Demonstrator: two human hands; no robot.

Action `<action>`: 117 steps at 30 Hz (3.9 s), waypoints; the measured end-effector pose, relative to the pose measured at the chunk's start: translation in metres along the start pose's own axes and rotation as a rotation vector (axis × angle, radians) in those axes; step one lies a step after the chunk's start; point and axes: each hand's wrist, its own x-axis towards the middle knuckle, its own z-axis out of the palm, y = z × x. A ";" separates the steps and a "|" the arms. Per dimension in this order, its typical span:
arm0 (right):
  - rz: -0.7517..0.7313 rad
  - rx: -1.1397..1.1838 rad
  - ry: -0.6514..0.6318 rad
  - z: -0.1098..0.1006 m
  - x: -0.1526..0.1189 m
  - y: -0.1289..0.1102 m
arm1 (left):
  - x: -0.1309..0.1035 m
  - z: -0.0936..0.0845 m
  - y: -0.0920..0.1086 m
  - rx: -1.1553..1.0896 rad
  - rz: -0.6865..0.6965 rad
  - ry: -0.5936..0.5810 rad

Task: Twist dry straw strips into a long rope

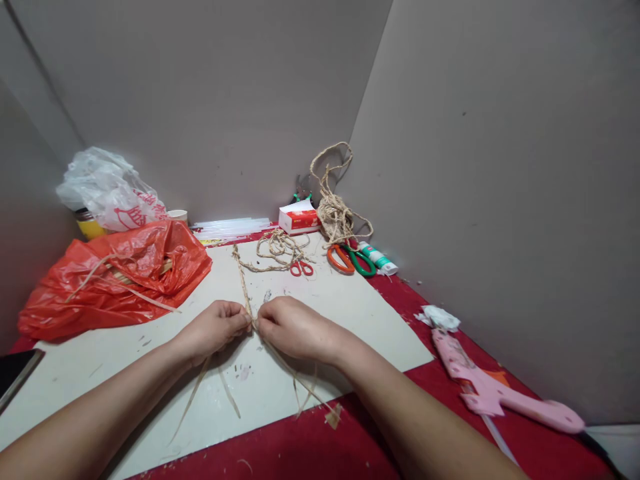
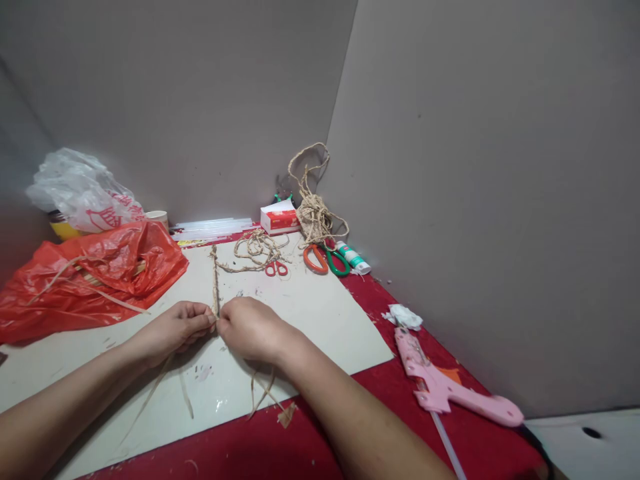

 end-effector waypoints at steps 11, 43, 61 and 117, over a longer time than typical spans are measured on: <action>-0.078 -0.185 -0.136 0.013 -0.019 -0.032 | -0.005 0.003 0.005 -0.203 0.012 -0.021; 0.193 0.746 -0.123 0.018 0.021 0.015 | -0.008 -0.008 0.012 -0.029 -0.002 -0.176; 0.186 1.067 -0.172 0.025 0.017 0.008 | -0.020 0.019 0.009 0.192 0.063 -0.014; 0.016 -0.231 -0.038 0.015 -0.011 -0.020 | -0.006 0.012 0.001 -0.050 -0.007 0.042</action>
